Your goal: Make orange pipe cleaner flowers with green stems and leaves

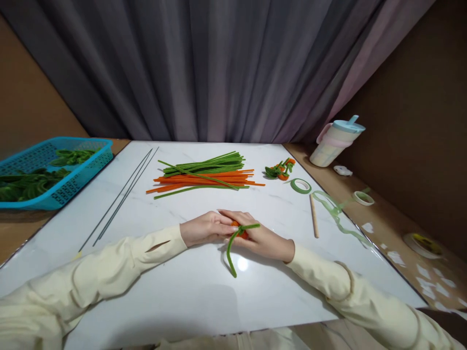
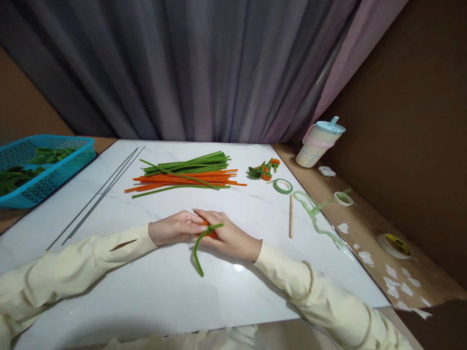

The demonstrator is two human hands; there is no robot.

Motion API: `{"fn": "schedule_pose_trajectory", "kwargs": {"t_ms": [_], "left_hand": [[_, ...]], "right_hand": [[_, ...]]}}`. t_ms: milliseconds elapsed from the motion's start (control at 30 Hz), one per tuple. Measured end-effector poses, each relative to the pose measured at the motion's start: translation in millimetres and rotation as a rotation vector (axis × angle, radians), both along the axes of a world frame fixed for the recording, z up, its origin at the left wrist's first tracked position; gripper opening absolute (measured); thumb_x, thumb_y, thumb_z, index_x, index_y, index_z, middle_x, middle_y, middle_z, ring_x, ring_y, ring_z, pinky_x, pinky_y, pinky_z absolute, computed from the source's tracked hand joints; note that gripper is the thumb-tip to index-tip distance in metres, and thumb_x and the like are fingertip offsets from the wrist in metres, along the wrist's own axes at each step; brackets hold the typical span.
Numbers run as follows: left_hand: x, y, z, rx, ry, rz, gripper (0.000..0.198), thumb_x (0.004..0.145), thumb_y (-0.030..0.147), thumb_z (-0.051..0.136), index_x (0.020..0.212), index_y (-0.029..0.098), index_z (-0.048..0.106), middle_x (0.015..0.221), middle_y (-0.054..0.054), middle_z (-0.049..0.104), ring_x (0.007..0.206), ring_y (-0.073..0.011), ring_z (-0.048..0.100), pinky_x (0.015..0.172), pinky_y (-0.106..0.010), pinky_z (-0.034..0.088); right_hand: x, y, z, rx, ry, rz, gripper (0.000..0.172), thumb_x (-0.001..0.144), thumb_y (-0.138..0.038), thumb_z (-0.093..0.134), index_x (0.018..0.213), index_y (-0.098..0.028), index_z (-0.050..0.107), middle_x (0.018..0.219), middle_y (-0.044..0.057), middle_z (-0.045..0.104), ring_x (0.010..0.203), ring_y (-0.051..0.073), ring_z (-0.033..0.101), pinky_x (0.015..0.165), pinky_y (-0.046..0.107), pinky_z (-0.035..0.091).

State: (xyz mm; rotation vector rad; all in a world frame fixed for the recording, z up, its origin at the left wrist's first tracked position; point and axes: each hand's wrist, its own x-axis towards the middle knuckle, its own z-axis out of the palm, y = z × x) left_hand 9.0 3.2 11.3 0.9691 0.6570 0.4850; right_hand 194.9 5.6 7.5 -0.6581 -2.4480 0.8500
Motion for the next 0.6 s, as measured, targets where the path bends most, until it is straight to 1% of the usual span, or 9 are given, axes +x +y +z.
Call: {"fn": "schedule_pose_trajectory", "kwargs": {"t_ms": [67, 167, 267, 333, 433, 500, 600], "left_hand": [[-0.6, 0.8, 0.6, 0.003, 0.009, -0.014, 0.025, 0.070, 0.033, 0.072, 0.078, 0.009, 0.071, 0.075, -0.005, 0.067, 0.071, -0.0125, 0.059, 0.072, -0.024, 0.043], [-1.2, 1.8, 0.0, 0.010, -0.009, -0.031, 0.022, 0.070, 0.031, 0.072, 0.072, 0.009, 0.071, 0.072, -0.005, 0.067, 0.070, -0.0121, 0.059, 0.072, -0.024, 0.044], [-1.3, 2.1, -1.8, 0.006, -0.041, -0.041, 0.022, 0.071, 0.031, 0.071, 0.073, 0.009, 0.071, 0.075, -0.006, 0.068, 0.073, -0.0133, 0.060, 0.074, -0.025, 0.044], [-0.5, 1.2, -2.6, -0.009, -0.052, -0.039, 0.023, 0.072, 0.031, 0.071, 0.080, 0.009, 0.071, 0.079, -0.007, 0.068, 0.075, -0.0143, 0.061, 0.075, -0.025, 0.044], [1.6, -1.1, -2.5, -0.022, -0.074, -0.016, 0.030, 0.071, 0.030, 0.071, 0.093, 0.010, 0.069, 0.084, -0.007, 0.068, 0.073, -0.0139, 0.060, 0.070, -0.024, 0.044], [2.8, -2.3, -1.8, 0.022, -0.059, -0.006, 0.029, 0.072, 0.031, 0.070, 0.093, 0.011, 0.068, 0.077, -0.005, 0.066, 0.064, -0.0112, 0.057, 0.063, -0.022, 0.041], [2.8, -2.4, -0.9, 0.140, 0.016, -0.029, 0.024, 0.075, 0.033, 0.066, 0.083, 0.011, 0.069, 0.059, 0.001, 0.059, 0.052, -0.0080, 0.048, 0.055, -0.021, 0.037]], "right_hand": [[-0.4, 0.0, 0.7, 0.039, -0.004, 0.027, 0.054, 0.089, -0.035, 0.049, 0.138, -0.019, 0.030, 0.128, 0.013, 0.050, 0.116, 0.023, 0.046, 0.096, 0.042, 0.039], [-1.4, 0.4, 1.0, 0.084, -0.003, 0.037, 0.049, 0.090, -0.037, 0.047, 0.134, -0.019, 0.035, 0.123, 0.014, 0.053, 0.113, 0.023, 0.048, 0.094, 0.042, 0.040], [-1.4, 0.9, -0.1, 0.113, 0.014, 0.034, 0.049, 0.090, -0.038, 0.048, 0.133, -0.020, 0.036, 0.122, 0.013, 0.054, 0.112, 0.023, 0.048, 0.094, 0.042, 0.041], [-1.4, 0.5, -1.0, 0.111, 0.024, 0.008, 0.056, 0.087, -0.039, 0.053, 0.136, -0.023, 0.031, 0.126, 0.012, 0.051, 0.113, 0.023, 0.048, 0.094, 0.042, 0.041], [-3.1, -1.3, -1.9, 0.089, 0.054, -0.078, 0.077, 0.076, -0.041, 0.066, 0.139, -0.026, 0.024, 0.134, 0.011, 0.044, 0.117, 0.025, 0.046, 0.095, 0.043, 0.040], [-4.9, -2.4, -2.4, 0.080, 0.054, -0.122, 0.083, 0.071, -0.040, 0.071, 0.138, -0.026, 0.024, 0.134, 0.012, 0.044, 0.117, 0.026, 0.046, 0.096, 0.045, 0.040], [-6.5, -2.8, -2.7, 0.072, 0.010, -0.107, 0.074, 0.073, -0.038, 0.070, 0.135, -0.025, 0.032, 0.125, 0.011, 0.052, 0.113, 0.024, 0.048, 0.095, 0.044, 0.040]]}}
